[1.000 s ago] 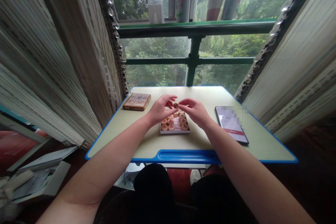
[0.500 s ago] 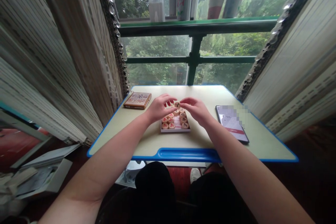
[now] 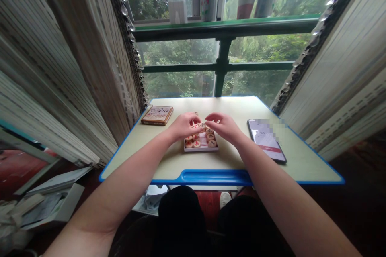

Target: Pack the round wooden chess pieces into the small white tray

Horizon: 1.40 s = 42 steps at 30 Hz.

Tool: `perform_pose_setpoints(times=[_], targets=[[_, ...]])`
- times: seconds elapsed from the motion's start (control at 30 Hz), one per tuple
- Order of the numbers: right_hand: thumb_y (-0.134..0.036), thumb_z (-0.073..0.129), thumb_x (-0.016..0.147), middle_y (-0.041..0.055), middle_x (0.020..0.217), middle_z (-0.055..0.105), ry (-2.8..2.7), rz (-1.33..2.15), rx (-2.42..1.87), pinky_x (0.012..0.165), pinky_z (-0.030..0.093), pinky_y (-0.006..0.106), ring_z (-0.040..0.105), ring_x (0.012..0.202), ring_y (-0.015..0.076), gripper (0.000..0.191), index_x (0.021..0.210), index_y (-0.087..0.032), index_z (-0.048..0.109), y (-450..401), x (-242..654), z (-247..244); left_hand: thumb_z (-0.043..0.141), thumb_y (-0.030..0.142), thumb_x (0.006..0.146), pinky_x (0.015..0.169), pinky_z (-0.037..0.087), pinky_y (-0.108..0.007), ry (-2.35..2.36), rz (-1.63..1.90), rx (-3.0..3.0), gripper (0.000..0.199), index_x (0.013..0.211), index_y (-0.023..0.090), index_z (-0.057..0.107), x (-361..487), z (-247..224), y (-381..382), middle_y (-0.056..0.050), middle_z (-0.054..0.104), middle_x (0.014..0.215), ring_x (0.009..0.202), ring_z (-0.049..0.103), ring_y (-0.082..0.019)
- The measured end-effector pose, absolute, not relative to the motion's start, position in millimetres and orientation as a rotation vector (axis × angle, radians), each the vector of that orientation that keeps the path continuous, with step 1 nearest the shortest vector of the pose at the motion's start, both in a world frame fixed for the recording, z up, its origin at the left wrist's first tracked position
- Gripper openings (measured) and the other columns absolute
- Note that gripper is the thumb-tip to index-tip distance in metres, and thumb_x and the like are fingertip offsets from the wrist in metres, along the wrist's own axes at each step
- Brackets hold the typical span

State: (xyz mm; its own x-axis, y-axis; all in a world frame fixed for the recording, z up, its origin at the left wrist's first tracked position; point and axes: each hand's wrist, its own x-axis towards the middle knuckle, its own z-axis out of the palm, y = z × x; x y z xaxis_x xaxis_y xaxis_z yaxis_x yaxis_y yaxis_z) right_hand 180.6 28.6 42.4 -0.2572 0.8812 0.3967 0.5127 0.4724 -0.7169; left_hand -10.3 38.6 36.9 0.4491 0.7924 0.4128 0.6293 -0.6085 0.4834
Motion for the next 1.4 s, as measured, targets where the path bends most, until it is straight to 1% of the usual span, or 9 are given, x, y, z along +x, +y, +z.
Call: perform_pose_setpoints(times=[0.13, 0.27, 0.43, 0.6, 0.77, 1.0, 1.17, 1.33, 1.4], targets=[[-0.019, 0.059, 0.069, 0.0038, 0.084, 0.070, -2.103, 0.438, -1.165, 0.076, 0.045, 0.032, 0.059, 0.082, 0.0194, 0.013, 0.077, -0.019, 0.070, 25.8, 181.9, 44.5, 0.067, 0.039, 0.070, 0.059, 0.045, -0.023, 1.263, 0.949, 2.387, 0.027, 0.081, 0.014, 0.069, -9.9, 39.5, 38.0, -0.003, 0.063, 0.075, 0.064, 0.054, -0.011], [-0.023, 0.064, 0.069, 0.0040, 0.085, 0.069, -2.158, 0.358, -1.143, 0.079, 0.043, 0.034, 0.057, 0.084, 0.0201, 0.015, 0.082, -0.019, 0.070, 28.4, 185.1, 44.0, 0.068, 0.038, 0.069, 0.058, 0.045, -0.023, 1.227, 0.944, 2.366, 0.027, 0.081, 0.014, 0.070, -11.3, 44.2, 36.7, -0.003, 0.064, 0.074, 0.063, 0.054, -0.011], [-0.030, 0.066, 0.073, 0.0048, 0.084, 0.067, -2.175, 0.374, -1.109, 0.076, 0.043, 0.032, 0.055, 0.083, 0.0194, 0.016, 0.084, -0.020, 0.071, 31.8, 188.0, 43.3, 0.068, 0.039, 0.069, 0.057, 0.044, -0.022, 1.170, 0.914, 2.335, 0.030, 0.085, 0.014, 0.071, -12.1, 43.8, 38.1, -0.003, 0.064, 0.073, 0.061, 0.053, -0.010], [-0.026, 0.066, 0.073, 0.0038, 0.081, 0.066, -2.207, 0.409, -1.100, 0.074, 0.042, 0.030, 0.054, 0.079, 0.0174, 0.012, 0.081, -0.019, 0.071, 32.9, 187.2, 41.3, 0.067, 0.041, 0.070, 0.059, 0.044, -0.022, 1.150, 0.831, 2.331, 0.033, 0.088, 0.013, 0.071, -13.3, 40.4, 39.6, -0.004, 0.065, 0.077, 0.063, 0.054, -0.011], [-0.025, 0.067, 0.072, 0.0035, 0.078, 0.063, -2.234, 0.422, -1.129, 0.074, 0.041, 0.029, 0.054, 0.077, 0.0166, 0.013, 0.081, -0.018, 0.070, 33.3, 184.6, 38.0, 0.067, 0.043, 0.068, 0.058, 0.044, -0.022, 1.154, 0.748, 2.320, 0.036, 0.089, 0.013, 0.071, -14.8, 39.7, 39.4, -0.005, 0.066, 0.077, 0.065, 0.055, -0.012], [-0.023, 0.066, 0.072, 0.0035, 0.079, 0.056, -2.249, 0.430, -1.202, 0.072, 0.042, 0.027, 0.053, 0.076, 0.0154, 0.015, 0.085, -0.017, 0.072, 35.1, 183.3, 34.3, 0.066, 0.038, 0.070, 0.063, 0.046, -0.023, 1.195, 0.732, 2.404, 0.030, 0.086, 0.014, 0.072, -13.1, 37.6, 40.2, -0.005, 0.068, 0.078, 0.068, 0.058, -0.013], [-0.022, 0.066, 0.072, 0.0043, 0.080, 0.058, -2.271, 0.411, -1.260, 0.071, 0.042, 0.026, 0.054, 0.074, 0.0151, 0.015, 0.086, -0.017, 0.072, 36.8, 179.5, 33.3, 0.065, 0.035, 0.071, 0.068, 0.047, -0.024, 1.241, 0.731, 2.451, 0.026, 0.085, 0.015, 0.073, -12.6, 34.8, 41.3, -0.005, 0.069, 0.080, 0.072, 0.061, -0.015], [-0.031, 0.066, 0.075, 0.0046, 0.078, 0.062, -2.288, 0.415, -1.244, 0.067, 0.041, 0.025, 0.055, 0.073, 0.0153, 0.022, 0.089, -0.015, 0.069, 35.8, 177.6, 33.9, 0.065, 0.039, 0.072, 0.069, 0.047, -0.026, 1.269, 0.745, 2.499, 0.029, 0.086, 0.015, 0.073, -13.0, 34.2, 43.3, -0.005, 0.070, 0.080, 0.074, 0.062, -0.017], [-0.032, 0.066, 0.075, 0.0044, 0.078, 0.063, -2.290, 0.419, -1.237, 0.066, 0.040, 0.024, 0.055, 0.072, 0.0150, 0.024, 0.092, -0.015, 0.069, 35.2, 177.3, 34.4, 0.065, 0.038, 0.072, 0.070, 0.047, -0.026, 1.257, 0.744, 2.500, 0.029, 0.087, 0.016, 0.073, -12.7, 34.3, 43.2, -0.005, 0.070, 0.080, 0.075, 0.062, -0.017]])
